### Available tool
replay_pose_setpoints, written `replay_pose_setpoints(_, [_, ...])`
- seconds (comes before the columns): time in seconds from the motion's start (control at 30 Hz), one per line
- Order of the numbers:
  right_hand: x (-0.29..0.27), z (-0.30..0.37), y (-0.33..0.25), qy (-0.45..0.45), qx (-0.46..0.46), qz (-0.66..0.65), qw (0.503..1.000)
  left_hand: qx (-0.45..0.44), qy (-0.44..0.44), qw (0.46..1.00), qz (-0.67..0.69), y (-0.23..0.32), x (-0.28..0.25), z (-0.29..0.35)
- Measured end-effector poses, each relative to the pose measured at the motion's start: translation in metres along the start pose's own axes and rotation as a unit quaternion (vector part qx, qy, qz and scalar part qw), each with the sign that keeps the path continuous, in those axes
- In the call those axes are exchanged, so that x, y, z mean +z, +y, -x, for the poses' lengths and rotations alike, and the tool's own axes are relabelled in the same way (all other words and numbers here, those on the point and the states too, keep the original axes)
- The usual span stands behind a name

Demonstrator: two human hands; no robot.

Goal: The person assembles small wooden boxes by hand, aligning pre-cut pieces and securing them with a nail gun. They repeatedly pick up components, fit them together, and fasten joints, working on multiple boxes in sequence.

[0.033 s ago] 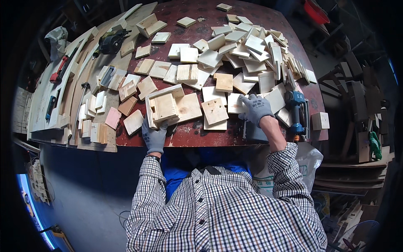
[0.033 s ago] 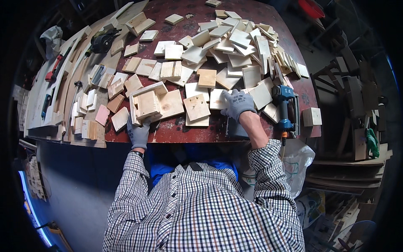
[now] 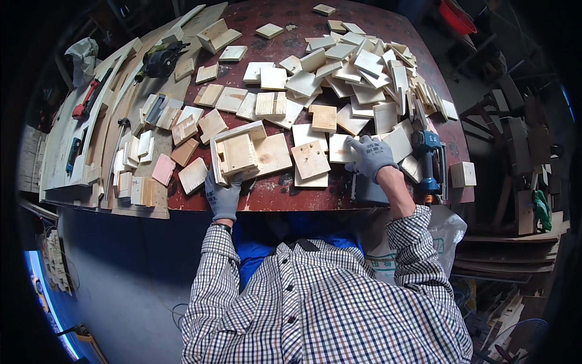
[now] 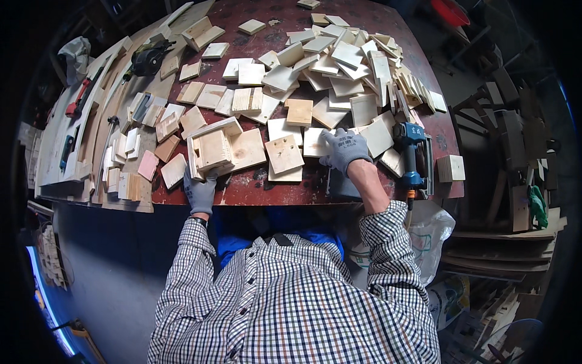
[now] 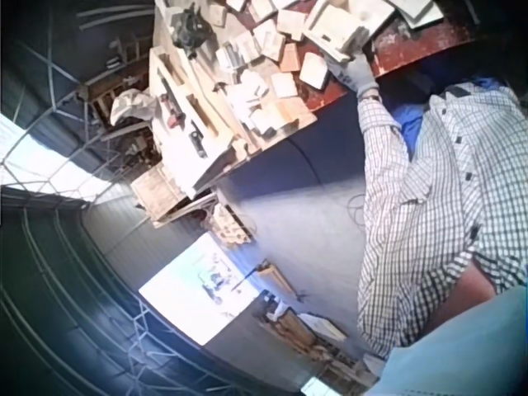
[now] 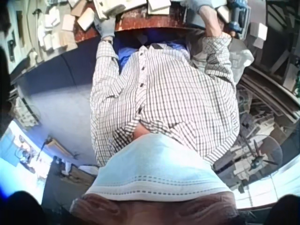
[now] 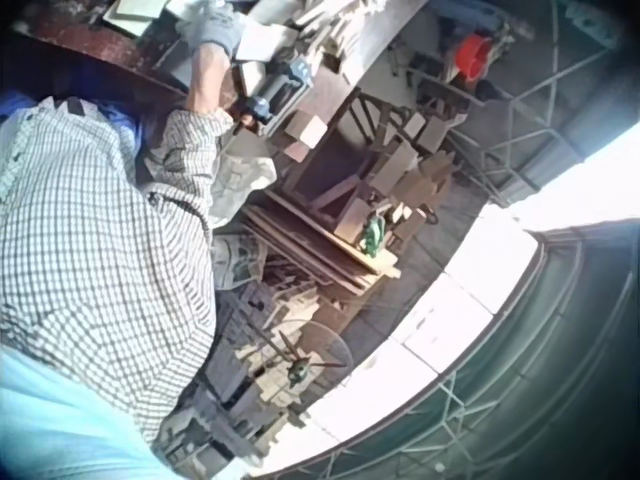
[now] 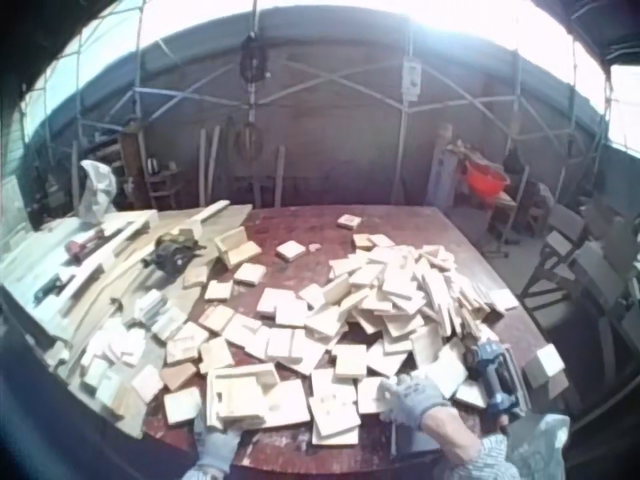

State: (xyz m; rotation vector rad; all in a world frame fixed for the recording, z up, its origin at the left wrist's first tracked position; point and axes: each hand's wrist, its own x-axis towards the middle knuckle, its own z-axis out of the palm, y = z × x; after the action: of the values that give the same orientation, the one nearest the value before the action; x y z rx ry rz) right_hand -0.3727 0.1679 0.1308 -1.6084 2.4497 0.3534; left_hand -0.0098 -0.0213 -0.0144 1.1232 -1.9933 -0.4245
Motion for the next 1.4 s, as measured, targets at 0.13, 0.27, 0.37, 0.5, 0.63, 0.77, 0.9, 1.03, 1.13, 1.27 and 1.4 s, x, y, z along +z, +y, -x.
replay_pose_setpoints(0.13, [0.002,0.004,0.011,0.02,-0.021,-0.04,0.999,-0.004,-0.007,1.0,0.0,-0.009,0.001,0.003])
replay_pose_setpoints(0.27, [0.0,0.006,0.011,0.004,0.0,-0.082,0.997,-0.007,-0.015,1.0,-0.002,-0.01,0.004,0.004])
replay_pose_setpoints(0.37, [-0.006,0.009,0.008,-0.021,0.005,-0.071,0.997,-0.021,-0.031,0.999,0.009,-0.01,0.003,0.003])
replay_pose_setpoints(0.5, [-0.009,0.008,0.002,-0.016,0.039,-0.053,0.998,-0.026,-0.01,0.999,-0.021,-0.007,0.005,0.002])
replay_pose_setpoints(0.63, [-0.002,0.007,-0.035,0.182,0.019,-0.044,0.982,-0.038,-0.01,0.999,0.005,-0.014,-0.01,0.007])
replay_pose_setpoints(0.77, [-0.001,0.006,-0.12,0.257,-0.092,-0.35,0.896,-0.034,-0.032,0.998,0.038,-0.024,0.002,0.005])
replay_pose_setpoints(0.9, [0.031,-0.022,-0.208,0.167,-0.06,-0.41,0.895,-0.032,-0.044,0.995,0.087,-0.025,-0.002,0.005])
replay_pose_setpoints(1.03, [0.05,-0.029,-0.218,0.221,-0.099,-0.446,0.862,-0.031,-0.061,0.992,0.11,-0.033,0.003,0.003])
replay_pose_setpoints(1.13, [0.05,-0.025,-0.212,0.167,-0.125,-0.44,0.873,-0.054,-0.071,0.991,0.104,-0.027,-0.003,0.009])
replay_pose_setpoints(1.27, [0.045,-0.028,-0.213,0.159,-0.133,-0.427,0.88,-0.051,-0.029,0.995,0.084,-0.021,-0.001,0.008])
replay_pose_setpoints(1.4, [0.03,-0.031,-0.208,0.121,-0.131,-0.437,0.881,-0.035,-0.025,0.996,0.08,0.016,-0.009,-0.004])
